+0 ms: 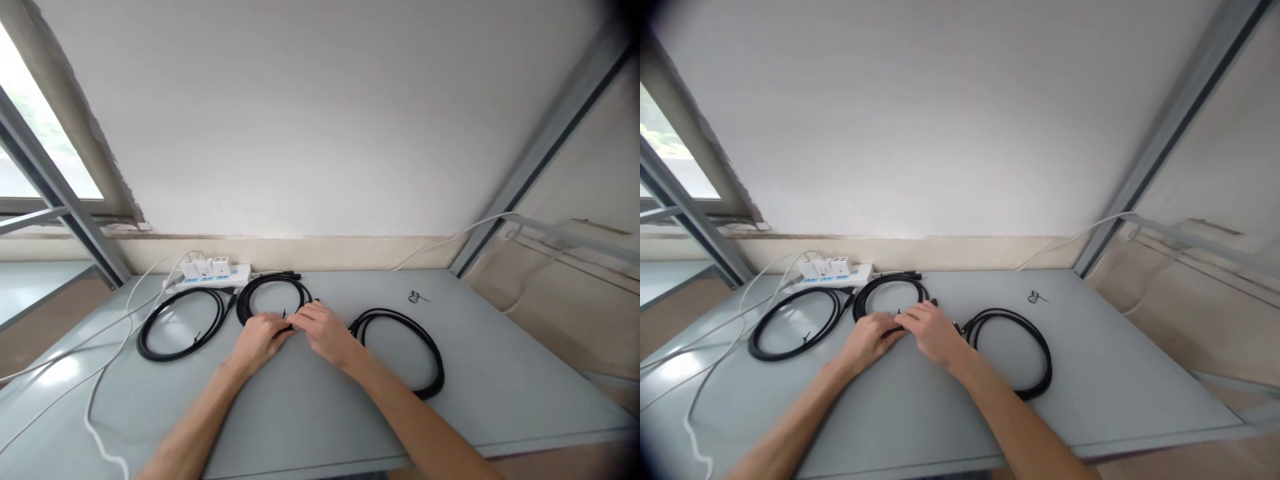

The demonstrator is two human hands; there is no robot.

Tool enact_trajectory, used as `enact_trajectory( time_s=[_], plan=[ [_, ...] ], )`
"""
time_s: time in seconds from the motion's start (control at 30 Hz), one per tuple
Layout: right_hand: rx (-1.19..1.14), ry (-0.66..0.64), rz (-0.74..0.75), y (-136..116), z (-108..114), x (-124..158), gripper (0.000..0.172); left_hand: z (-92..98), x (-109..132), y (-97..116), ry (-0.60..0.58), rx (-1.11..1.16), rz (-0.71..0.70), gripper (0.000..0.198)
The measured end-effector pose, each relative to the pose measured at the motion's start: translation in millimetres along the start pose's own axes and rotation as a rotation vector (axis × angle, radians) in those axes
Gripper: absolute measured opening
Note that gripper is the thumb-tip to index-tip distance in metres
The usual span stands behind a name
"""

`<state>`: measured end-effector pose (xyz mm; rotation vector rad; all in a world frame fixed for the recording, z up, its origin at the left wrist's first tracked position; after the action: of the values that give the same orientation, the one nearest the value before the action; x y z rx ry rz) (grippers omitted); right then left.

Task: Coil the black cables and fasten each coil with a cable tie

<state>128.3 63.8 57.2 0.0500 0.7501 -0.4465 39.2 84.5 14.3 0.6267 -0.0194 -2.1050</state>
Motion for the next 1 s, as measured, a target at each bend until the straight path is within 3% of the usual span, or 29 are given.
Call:
enact_trajectory(
  time_s=[0.3, 0.5, 0.67, 1.0],
  plan=[
    [-0.135, 0.036, -0.042, 3.8, -4.4, 1.3, 0.020, 0.2, -1.0, -1.6, -0.001, 0.001, 0.006, 0.036],
    [-0.404, 0.215, -0.336, 27.0, 4.6, 4.2, 0.017, 11.8, -1.9, -2.1, 0.077, 0.061, 0.058, 0.031],
    [-0.517, 0.270, -0.471, 42.1, 1.3, 7.7, 0.020, 12.0, -2.4, -1.8, 0.076, 0.094, 0.048, 0.034],
    [-0.495, 0.275, -0.383, 37.7, 8.0, 2.6, 0.031, 16.4, -2.2, -3.7, 0.100, 0.118, 0.028, 0.034]
  ],
)
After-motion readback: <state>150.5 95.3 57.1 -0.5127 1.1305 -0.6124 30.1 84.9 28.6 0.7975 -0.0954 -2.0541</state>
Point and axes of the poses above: each hand's wrist, its own x-axis away from the middle knuckle, its own z-axis out of the back of the hand, y = z × x, the point moved 10 cm from there along -x, towards the middle knuckle, and after that the axes turned 4 degrees about y, right-handed, at the moved point
